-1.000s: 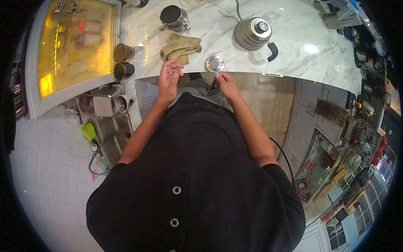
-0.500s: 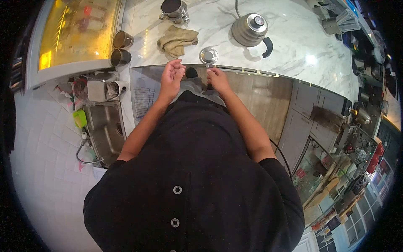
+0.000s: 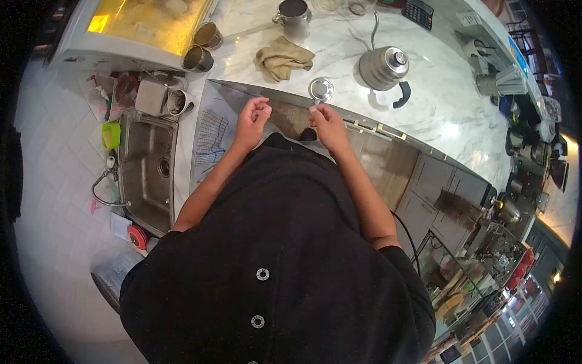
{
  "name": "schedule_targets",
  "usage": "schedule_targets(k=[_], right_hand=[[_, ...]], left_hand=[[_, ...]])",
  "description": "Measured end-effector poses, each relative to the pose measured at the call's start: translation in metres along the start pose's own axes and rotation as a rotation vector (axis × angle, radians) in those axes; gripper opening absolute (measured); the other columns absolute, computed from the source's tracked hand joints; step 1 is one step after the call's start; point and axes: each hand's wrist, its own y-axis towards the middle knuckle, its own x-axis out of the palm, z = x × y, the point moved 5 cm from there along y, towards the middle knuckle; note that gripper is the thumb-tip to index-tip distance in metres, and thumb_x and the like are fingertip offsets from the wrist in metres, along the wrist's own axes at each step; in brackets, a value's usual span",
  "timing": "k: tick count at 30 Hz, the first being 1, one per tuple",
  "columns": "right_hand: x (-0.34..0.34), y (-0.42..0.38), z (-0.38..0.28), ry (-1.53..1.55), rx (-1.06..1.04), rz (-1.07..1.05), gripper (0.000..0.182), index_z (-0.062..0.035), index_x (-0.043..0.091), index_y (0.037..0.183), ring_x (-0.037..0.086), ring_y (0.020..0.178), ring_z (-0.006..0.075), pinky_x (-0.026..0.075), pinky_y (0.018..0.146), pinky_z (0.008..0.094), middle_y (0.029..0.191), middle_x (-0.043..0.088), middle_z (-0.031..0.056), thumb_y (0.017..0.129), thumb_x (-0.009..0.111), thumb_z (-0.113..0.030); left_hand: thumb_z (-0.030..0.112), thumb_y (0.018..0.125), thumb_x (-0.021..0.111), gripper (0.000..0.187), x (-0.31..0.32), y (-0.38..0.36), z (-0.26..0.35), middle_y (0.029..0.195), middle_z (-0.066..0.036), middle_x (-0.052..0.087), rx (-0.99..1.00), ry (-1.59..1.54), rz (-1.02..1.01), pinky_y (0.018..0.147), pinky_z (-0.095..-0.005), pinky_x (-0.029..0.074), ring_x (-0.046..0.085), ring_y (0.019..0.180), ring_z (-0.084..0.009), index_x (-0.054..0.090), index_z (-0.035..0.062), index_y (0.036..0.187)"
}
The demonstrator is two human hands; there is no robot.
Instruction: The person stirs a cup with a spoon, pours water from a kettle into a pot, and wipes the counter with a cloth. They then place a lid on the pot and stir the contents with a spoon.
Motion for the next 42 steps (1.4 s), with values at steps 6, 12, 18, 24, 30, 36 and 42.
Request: schedule_targets(k=[6, 12, 18, 24, 30, 36, 42], right_hand=[[0.059, 0.012, -0.049, -0.066, -0.076, -0.149, 0.031, 0.0013, 0.068, 0.114, 0.062, 0.083, 0.0117, 0.051, 0.080, 0.0281, 0.093, 0.068, 0.0038, 0.102, 0.067, -0.027], [0.141, 0.031, -0.078, -0.111, -0.120, -0.308, 0.030, 0.0016, 0.068, 0.113, 0.062, 0.083, 0.0113, 0.050, 0.078, 0.0270, 0.092, 0.068, 0.0032, 0.103, 0.066, -0.026], [0.234, 0.055, -0.091, -0.187, -0.235, -0.445, 0.030, 0.0018, 0.069, 0.113, 0.062, 0.077, 0.0116, 0.050, 0.071, 0.0289, 0.085, 0.068, 0.0034, 0.103, 0.065, -0.026], [0.316, 0.083, -0.101, -0.447, -0.368, -0.387, 0.038, -0.0029, 0.073, 0.117, 0.067, 0.072, 0.0209, 0.053, 0.071, 0.0364, 0.081, 0.072, 0.0125, 0.096, 0.070, -0.035], [0.374, 0.095, -0.119, -0.605, -0.471, -0.318, 0.041, -0.0047, 0.075, 0.117, 0.072, 0.078, 0.0317, 0.055, 0.075, 0.0417, 0.082, 0.072, 0.0171, 0.093, 0.071, -0.038], [0.404, 0.095, -0.139, -0.732, -0.551, -0.247, 0.040, -0.0052, 0.076, 0.116, 0.073, 0.081, 0.0378, 0.056, 0.077, 0.0447, 0.082, 0.073, 0.0197, 0.092, 0.072, -0.037], [0.408, 0.089, -0.146, -0.738, -0.724, -0.323, 0.030, -0.0046, 0.076, 0.109, 0.070, 0.081, 0.0446, 0.056, 0.075, 0.0477, 0.084, 0.071, 0.0248, 0.095, 0.069, -0.030]], left_hand=[[0.017, 0.101, 0.070, 0.028, -0.041, -0.007, 0.000, 0.099, 0.001, 0.065, -0.016, -0.015, 0.091, 0.077, -0.0234, 0.050, 0.058, 0.084, -0.0063, 0.065, 0.0032, 0.125], [0.017, 0.101, 0.069, 0.027, -0.097, -0.018, 0.007, 0.098, 0.001, 0.066, -0.033, -0.010, 0.202, 0.078, -0.0243, 0.050, 0.058, 0.086, -0.0062, 0.066, 0.0037, 0.124], [0.018, 0.102, 0.068, 0.026, -0.169, -0.027, -0.003, 0.101, 0.000, 0.068, -0.030, -0.038, 0.340, 0.081, -0.0259, 0.050, 0.060, 0.089, -0.0077, 0.066, 0.0044, 0.124], [0.019, 0.102, 0.068, 0.027, -0.226, -0.038, -0.019, 0.103, -0.001, 0.069, -0.044, -0.020, 0.415, 0.079, -0.0266, 0.050, 0.061, 0.090, -0.0091, 0.066, 0.0048, 0.124], [0.020, 0.101, 0.069, 0.025, -0.255, -0.036, -0.028, 0.099, -0.003, 0.070, -0.066, 0.050, 0.445, 0.078, -0.0276, 0.050, 0.062, 0.088, -0.0102, 0.067, 0.0041, 0.120], [0.022, 0.100, 0.071, 0.024, -0.262, -0.026, -0.022, 0.096, -0.004, 0.071, -0.080, 0.061, 0.500, 0.079, -0.0286, 0.052, 0.064, 0.087, -0.0110, 0.068, 0.0023, 0.113], [0.025, 0.099, 0.073, 0.027, -0.266, -0.025, -0.011, 0.093, -0.004, 0.072, -0.125, 0.099, 0.535, 0.079, -0.0286, 0.053, 0.065, 0.083, -0.0118, 0.068, 0.0009, 0.109]])
